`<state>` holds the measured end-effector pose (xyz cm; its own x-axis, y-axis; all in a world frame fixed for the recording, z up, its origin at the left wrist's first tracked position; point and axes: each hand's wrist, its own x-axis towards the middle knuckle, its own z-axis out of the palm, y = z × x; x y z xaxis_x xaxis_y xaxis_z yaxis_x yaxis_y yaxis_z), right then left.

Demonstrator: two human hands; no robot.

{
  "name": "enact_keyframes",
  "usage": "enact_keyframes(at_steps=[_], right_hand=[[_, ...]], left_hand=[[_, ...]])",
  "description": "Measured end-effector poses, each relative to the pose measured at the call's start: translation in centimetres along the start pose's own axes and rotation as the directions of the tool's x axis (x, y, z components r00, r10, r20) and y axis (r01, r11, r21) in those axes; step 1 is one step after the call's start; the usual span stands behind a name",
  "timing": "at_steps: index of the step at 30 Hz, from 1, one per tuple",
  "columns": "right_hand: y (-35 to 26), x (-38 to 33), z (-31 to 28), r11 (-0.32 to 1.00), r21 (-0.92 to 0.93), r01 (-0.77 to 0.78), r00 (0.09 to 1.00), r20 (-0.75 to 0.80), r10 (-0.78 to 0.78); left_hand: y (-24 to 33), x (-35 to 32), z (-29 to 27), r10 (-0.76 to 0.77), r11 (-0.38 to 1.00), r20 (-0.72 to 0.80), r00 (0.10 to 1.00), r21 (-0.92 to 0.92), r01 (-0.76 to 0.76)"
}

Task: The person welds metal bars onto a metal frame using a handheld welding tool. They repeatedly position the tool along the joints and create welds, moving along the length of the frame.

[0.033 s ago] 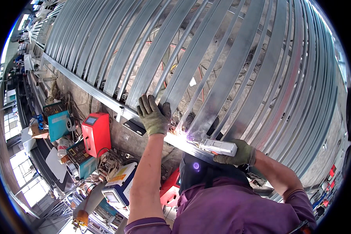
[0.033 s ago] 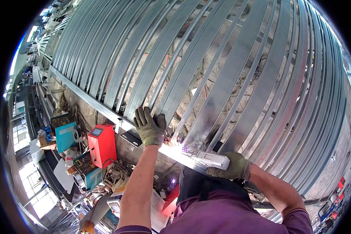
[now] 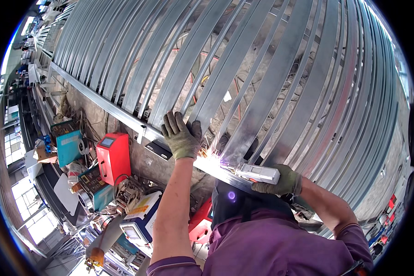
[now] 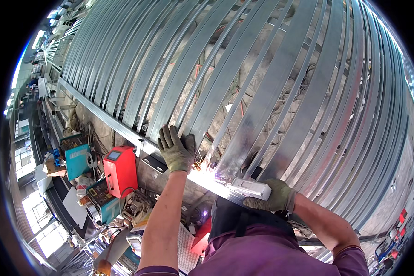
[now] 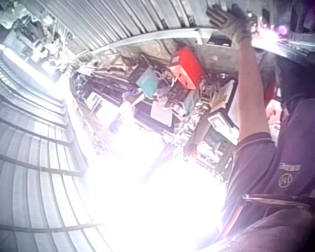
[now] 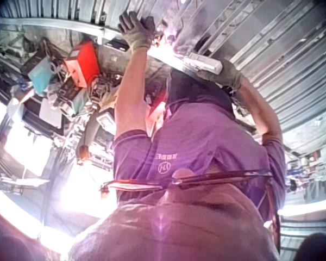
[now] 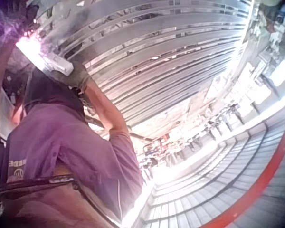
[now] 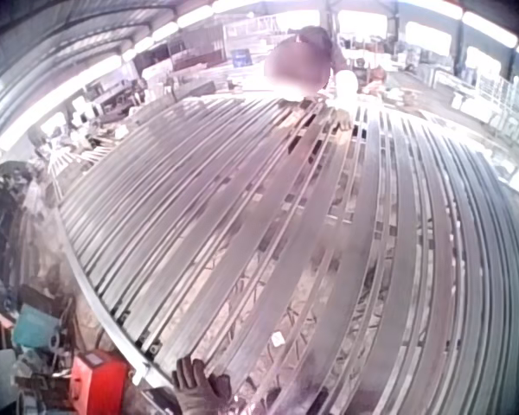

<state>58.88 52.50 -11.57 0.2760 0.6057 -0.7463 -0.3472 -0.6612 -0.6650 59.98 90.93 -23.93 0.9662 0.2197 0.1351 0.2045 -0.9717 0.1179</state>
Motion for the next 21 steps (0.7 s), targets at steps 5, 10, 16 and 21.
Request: enact_keyframes(at_steps=[5,10,16,21], right_hand=[[-2.2,-0.7,-0.8,0.994,0.043,-0.1,0.994,0.042,0.098],[0.3,-0.2,-0.1,1.0,-0.023,0.01,1.0,-0.008,-0.011],[1.4,-0.1,0.2,0.999,-0.034,0.011,0.999,-0.03,-0.012],[0.1,-0.5,-0.4,0.995,-0.038,-0.095,0.995,0.035,0.096]], left_hand=[[0.0,0.0,0.1,-0.008,1.0,-0.009,1.0,0.003,0.008],[0.4,0.1,-0.5,-0.026,1.0,0.024,0.999,0.009,0.026],[0.5,0.2,-0.8,-0.022,1.0,0.033,0.999,0.01,0.022],[0.2,0.2,-0.3,-0.023,1.0,0.037,0.999,0.004,0.023]])
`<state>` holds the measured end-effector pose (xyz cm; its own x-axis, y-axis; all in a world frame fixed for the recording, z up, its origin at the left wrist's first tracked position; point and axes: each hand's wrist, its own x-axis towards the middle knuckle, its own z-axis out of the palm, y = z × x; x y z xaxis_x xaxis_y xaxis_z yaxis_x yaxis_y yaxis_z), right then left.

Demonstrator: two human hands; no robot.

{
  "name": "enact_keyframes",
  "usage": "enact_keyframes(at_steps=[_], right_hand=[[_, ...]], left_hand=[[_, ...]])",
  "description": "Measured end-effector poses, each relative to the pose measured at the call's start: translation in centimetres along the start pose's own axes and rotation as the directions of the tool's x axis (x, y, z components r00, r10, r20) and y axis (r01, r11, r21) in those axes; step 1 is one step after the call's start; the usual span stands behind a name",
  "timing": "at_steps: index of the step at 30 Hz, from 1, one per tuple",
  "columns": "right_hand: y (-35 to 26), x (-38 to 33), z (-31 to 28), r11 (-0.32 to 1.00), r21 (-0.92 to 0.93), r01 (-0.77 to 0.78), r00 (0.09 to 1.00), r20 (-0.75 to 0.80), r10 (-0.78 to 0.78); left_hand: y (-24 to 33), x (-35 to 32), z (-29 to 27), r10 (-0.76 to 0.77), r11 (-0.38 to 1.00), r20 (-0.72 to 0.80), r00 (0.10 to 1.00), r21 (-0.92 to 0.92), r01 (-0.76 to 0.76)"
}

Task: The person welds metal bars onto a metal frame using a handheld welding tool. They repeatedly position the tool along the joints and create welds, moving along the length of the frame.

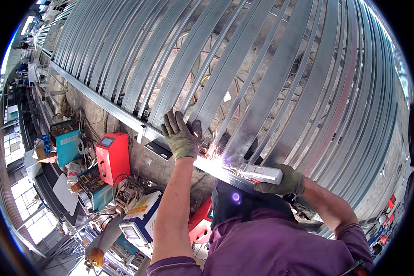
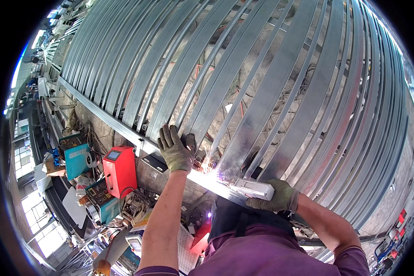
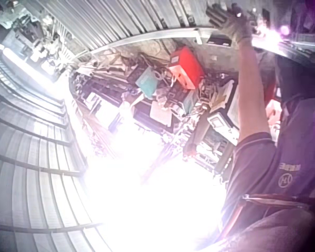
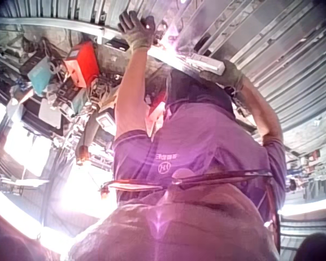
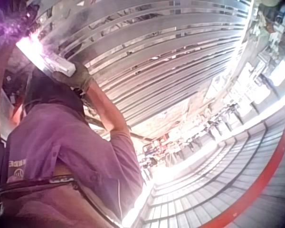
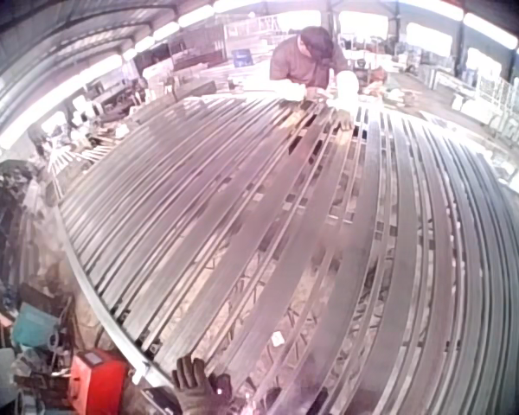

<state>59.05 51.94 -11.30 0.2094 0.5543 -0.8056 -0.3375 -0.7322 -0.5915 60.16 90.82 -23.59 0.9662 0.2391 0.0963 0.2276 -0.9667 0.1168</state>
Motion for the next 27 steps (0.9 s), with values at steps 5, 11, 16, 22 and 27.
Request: enact_keyframes(at_steps=[5,11,16,22,27], right_hand=[[-0.7,-0.3,-0.4,1.0,-0.005,0.017,1.0,0.018,-0.017],[0.3,-0.1,0.1,0.997,-0.027,0.067,0.997,-0.027,-0.068],[0.8,0.0,0.2,0.993,-0.058,0.107,0.993,-0.041,-0.109],[1.0,-0.3,0.0,0.988,-0.099,0.12,0.992,-0.019,-0.122],[1.2,-0.3,-0.1,0.993,-0.11,0.036,0.999,0.025,-0.034]], left_hand=[[-0.1,-0.1,0.0,-0.011,0.999,0.007,1.0,0.03,0.011],[0.0,-0.1,-0.3,0.003,1.0,-0.002,1.0,0.0,-0.003],[0.1,0.0,-0.2,-0.007,1.0,0.0,1.0,-0.001,0.007],[0.0,0.0,-0.2,-0.015,1.0,0.01,1.0,-0.008,0.015],[0.4,0.1,-0.7,-0.018,1.0,0.025,1.0,-0.017,0.018]])
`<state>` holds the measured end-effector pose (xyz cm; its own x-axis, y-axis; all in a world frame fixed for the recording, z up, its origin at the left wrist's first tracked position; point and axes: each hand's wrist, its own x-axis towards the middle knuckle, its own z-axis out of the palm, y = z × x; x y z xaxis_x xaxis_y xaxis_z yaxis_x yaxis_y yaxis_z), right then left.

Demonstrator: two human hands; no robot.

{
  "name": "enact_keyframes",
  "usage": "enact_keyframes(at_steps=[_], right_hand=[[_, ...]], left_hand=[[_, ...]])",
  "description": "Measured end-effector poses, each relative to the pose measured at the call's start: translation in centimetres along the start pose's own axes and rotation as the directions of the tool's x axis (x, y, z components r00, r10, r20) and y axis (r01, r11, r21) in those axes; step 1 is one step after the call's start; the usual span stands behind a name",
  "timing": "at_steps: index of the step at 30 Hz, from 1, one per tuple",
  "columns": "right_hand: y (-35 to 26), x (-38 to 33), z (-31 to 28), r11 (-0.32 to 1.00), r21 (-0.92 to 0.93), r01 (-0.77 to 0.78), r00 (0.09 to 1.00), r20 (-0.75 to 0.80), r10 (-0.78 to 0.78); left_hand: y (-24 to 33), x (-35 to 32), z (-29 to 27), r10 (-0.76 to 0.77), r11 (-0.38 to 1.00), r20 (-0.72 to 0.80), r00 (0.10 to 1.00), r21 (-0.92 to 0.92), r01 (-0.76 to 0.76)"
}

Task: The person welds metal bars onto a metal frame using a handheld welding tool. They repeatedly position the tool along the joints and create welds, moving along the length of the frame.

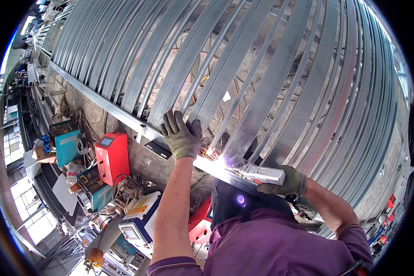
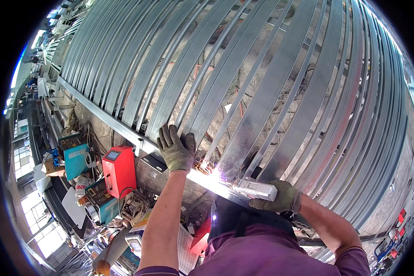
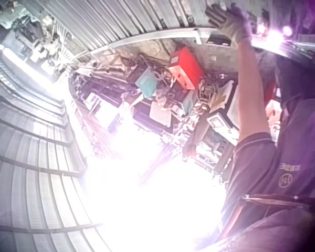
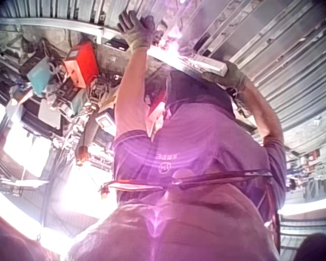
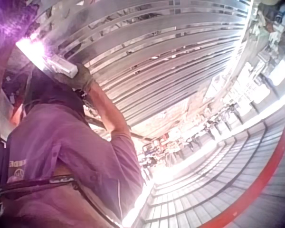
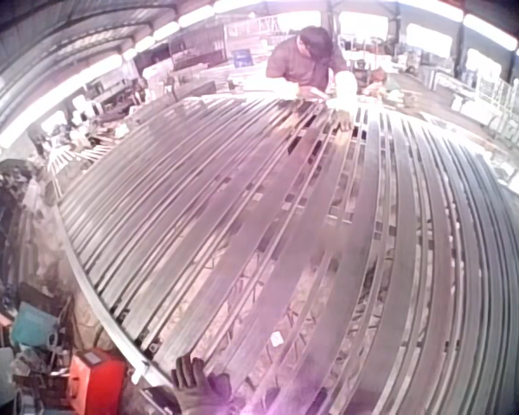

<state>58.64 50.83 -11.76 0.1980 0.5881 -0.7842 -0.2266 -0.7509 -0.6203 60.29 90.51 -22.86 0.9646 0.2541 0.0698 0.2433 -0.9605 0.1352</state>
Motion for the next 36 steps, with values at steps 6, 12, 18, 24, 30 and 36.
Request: enact_keyframes(at_steps=[6,12,18,24,30,36], right_hand=[[0.3,-0.3,0.3,0.999,0.052,0.014,1.0,-0.017,-0.013],[1.5,0.1,0.8,0.997,0.023,0.076,0.996,-0.058,-0.075],[1.2,-0.2,0.6,0.999,0.01,0.041,0.998,-0.037,-0.041],[0.8,-0.8,0.4,0.997,-0.005,0.072,0.996,-0.057,-0.072],[1.0,-0.8,0.3,1.0,0.024,0.007,1.0,-0.029,-0.006],[2.0,-0.8,0.8,0.998,0.051,0.03,0.998,-0.049,-0.027]], left_hand=[[-0.3,-0.1,0.4,-0.011,1.0,0.006,1.0,0.008,0.011],[-0.3,-0.1,0.5,0.014,1.0,-0.031,0.999,0.006,-0.013],[-0.5,-0.1,0.7,0.028,1.0,-0.062,0.998,0.007,-0.028],[-0.5,-0.1,0.6,0.022,1.0,-0.051,0.998,0.016,-0.021],[-0.7,-0.2,0.6,0.033,0.999,-0.037,0.999,0.006,-0.033],[-0.4,-0.1,0.6,0.012,1.0,-0.027,1.0,0.005,-0.012]])
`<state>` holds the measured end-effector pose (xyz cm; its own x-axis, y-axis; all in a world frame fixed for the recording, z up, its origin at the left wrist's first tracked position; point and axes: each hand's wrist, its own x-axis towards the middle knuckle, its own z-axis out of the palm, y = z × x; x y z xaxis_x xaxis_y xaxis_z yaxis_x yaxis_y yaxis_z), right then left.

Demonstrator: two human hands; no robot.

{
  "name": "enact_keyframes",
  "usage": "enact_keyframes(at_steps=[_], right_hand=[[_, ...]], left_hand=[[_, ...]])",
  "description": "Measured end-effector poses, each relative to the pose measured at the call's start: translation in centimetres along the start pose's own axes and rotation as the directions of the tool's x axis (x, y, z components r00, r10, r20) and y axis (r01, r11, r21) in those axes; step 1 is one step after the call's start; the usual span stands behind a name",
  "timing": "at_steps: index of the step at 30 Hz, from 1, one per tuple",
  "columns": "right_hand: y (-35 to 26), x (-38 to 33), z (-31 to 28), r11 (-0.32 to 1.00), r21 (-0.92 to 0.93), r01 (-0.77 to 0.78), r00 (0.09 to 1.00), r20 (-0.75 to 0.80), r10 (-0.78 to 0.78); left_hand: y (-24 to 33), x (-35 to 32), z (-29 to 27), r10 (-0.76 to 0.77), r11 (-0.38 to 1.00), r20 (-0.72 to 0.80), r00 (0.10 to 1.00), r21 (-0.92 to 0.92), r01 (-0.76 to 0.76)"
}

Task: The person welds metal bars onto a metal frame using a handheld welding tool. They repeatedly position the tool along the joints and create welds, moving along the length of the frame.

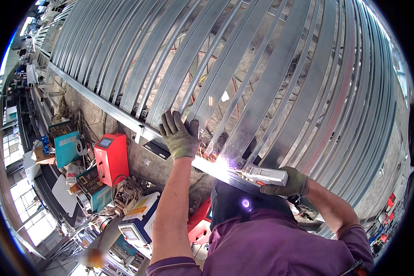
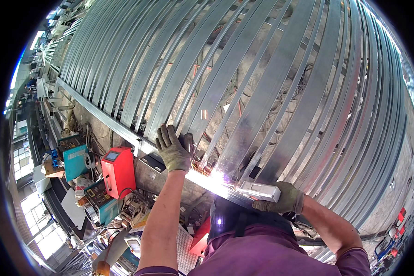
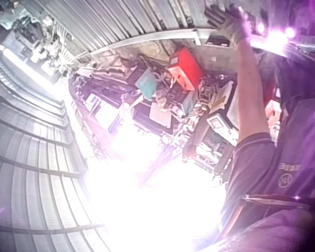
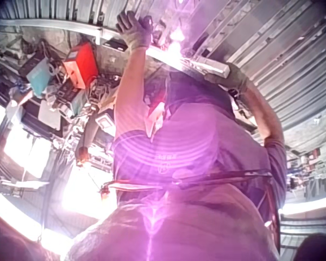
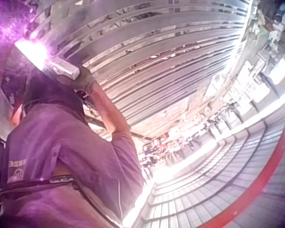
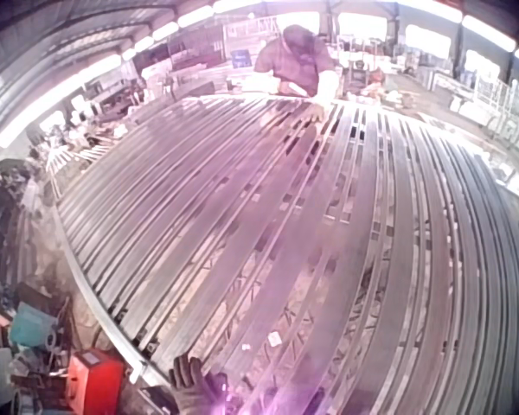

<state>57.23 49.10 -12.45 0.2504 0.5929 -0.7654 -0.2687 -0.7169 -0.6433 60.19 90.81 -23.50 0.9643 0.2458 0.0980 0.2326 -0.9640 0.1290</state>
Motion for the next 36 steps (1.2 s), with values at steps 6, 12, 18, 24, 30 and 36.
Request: enact_keyframes(at_steps=[6,12,18,24,30,36], right_hand=[[-0.2,-0.3,-0.2,1.0,-0.013,0.014,1.0,0.001,-0.014],[0.0,-0.4,-0.3,0.999,0.02,-0.038,0.999,0.038,0.037],[1.0,-0.6,0.2,0.997,0.072,-0.024,1.0,0.002,0.024],[0.3,-1.0,-0.1,0.999,0.038,-0.03,1.0,-0.003,0.03],[0.0,-1.5,-0.3,0.999,0.017,-0.03,0.999,-0.014,0.03],[1.2,-1.5,0.1,0.999,0.049,-0.001,1.0,-0.023,0.002]], left_hand=[[0.0,0.1,0.0,0.01,1.0,-0.02,1.0,-0.001,-0.01],[0.0,0.0,-0.1,0.013,1.0,-0.025,1.0,-0.001,-0.013],[0.1,0.1,-0.2,0.011,1.0,-0.013,1.0,-0.013,-0.012],[-0.1,-0.1,0.0,0.01,1.0,-0.018,1.0,-0.003,-0.01],[-0.1,0.0,0.1,0.006,1.0,-0.012,1.0,-0.009,-0.006],[0.1,0.1,-0.2,0.003,1.0,-0.011,1.0,-0.012,-0.003]])
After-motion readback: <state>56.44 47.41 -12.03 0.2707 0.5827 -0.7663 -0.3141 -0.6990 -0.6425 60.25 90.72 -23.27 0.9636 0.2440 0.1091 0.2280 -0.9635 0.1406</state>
